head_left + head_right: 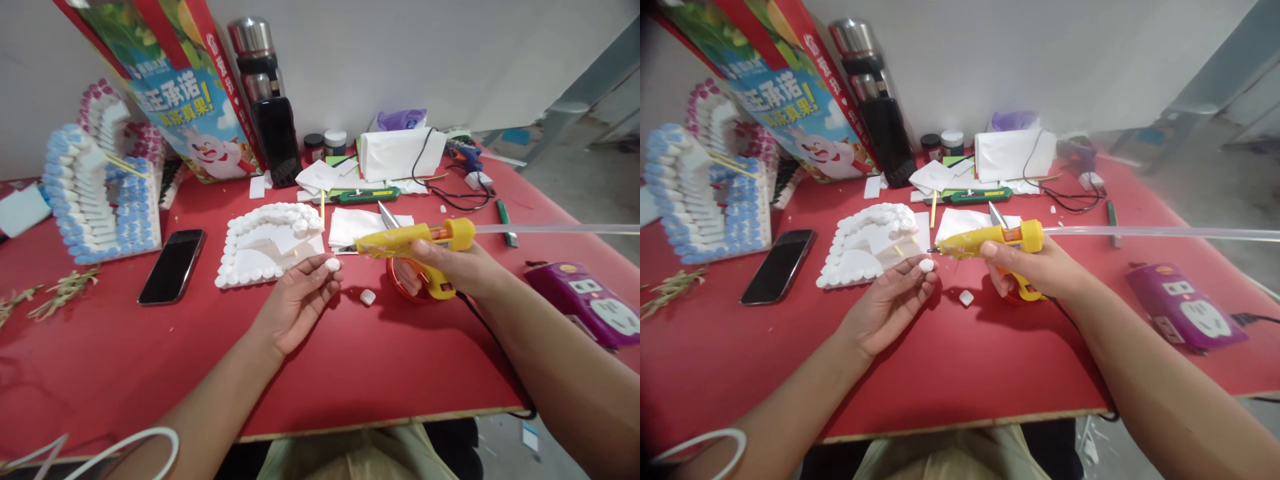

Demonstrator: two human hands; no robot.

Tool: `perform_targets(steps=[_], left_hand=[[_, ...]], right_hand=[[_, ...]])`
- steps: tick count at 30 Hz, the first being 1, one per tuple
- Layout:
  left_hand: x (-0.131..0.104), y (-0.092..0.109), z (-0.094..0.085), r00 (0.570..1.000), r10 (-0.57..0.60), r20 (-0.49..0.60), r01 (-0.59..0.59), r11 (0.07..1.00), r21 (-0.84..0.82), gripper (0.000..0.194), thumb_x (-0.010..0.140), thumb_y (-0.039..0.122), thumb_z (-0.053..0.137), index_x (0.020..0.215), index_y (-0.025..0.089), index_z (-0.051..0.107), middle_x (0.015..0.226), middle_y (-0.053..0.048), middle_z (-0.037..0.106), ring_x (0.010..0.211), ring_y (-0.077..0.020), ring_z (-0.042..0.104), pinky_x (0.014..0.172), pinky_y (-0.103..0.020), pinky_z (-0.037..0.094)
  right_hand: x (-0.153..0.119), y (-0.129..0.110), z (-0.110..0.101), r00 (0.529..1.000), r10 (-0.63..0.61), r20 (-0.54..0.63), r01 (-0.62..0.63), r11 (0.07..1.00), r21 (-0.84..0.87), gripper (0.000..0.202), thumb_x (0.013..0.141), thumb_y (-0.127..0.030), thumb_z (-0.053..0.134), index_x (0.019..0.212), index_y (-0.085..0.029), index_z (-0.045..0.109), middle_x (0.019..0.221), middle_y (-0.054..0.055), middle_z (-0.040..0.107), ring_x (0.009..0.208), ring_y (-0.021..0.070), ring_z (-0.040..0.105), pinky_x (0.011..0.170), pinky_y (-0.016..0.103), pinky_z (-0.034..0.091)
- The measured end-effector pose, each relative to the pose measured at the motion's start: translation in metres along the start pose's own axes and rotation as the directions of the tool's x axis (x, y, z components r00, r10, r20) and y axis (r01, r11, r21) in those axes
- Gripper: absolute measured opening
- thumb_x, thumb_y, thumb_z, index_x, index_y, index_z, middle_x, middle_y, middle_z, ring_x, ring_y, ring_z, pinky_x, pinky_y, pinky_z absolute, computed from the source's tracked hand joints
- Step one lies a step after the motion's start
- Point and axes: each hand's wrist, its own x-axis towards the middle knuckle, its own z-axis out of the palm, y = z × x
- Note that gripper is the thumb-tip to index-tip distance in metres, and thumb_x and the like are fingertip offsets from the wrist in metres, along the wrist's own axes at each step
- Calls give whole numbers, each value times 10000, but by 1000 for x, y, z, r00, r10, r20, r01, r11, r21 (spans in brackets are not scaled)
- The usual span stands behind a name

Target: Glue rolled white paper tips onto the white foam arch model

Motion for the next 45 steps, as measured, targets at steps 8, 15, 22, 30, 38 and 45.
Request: perform_targets(steps=[8, 15, 22, 30, 38, 45], left_hand=[[2, 0, -2, 1000, -12, -20, 11, 999, -47, 186, 811, 36, 743, 980, 112, 727, 871, -50, 700, 797, -101, 688, 759, -167, 580], [2, 1, -1, 1000, -10, -1, 9, 997, -74, 197, 800, 33, 751, 983, 103, 727, 862, -47, 686, 796, -100, 684, 769, -162, 578], [1, 2, -2, 1000, -23, 9, 23, 996, -83, 221, 801, 13, 732, 1001, 106, 729, 887, -67, 696, 808, -115, 696, 778, -175, 586], [1, 2, -1, 999, -34, 11, 35, 995, -89, 224, 832, -11, 680, 1038, 71, 706, 940, -96, 688, 811, -126, 692, 760, -191, 596], [2, 3, -2, 999, -37, 30, 40, 994, -103, 222, 834, -16, 667, 1031, 75, 713, 934, -95, 697, 827, -131, 703, 772, -190, 604], [2, 4, -2, 1000, -22, 20, 24, 993, -113, 205, 851, -18, 644, 1017, 72, 724, 905, -94, 705, 815, -120, 702, 778, -188, 606]], right_hand=[[-2, 2, 5, 996, 84, -7, -84, 994, -63, 458, 930, -604, 602, 712, -218, 717, 536, 18, 589, 490, 171, 573, 491, 315, 450], [-3, 1, 7, 994, 105, -34, -107, 993, -46, 441, 912, -594, 636, 710, -210, 719, 527, 16, 580, 480, 166, 570, 456, 300, 424], [-2, 0, 7, 995, 98, -26, -99, 994, -50, 455, 926, -578, 625, 667, -208, 677, 531, 11, 569, 481, 159, 564, 464, 296, 424], [-2, 3, 6, 996, 90, -19, -91, 995, -34, 427, 922, -566, 638, 735, -187, 701, 534, 5, 572, 483, 154, 566, 469, 288, 424], [-2, 3, 6, 997, 73, -23, -74, 996, -41, 405, 931, -544, 632, 739, -195, 705, 524, 0, 561, 470, 154, 559, 455, 290, 412], [-4, 5, 4, 998, 63, -3, -63, 997, -46, 448, 939, -525, 625, 628, -205, 590, 528, -2, 554, 471, 147, 559, 462, 284, 419]])
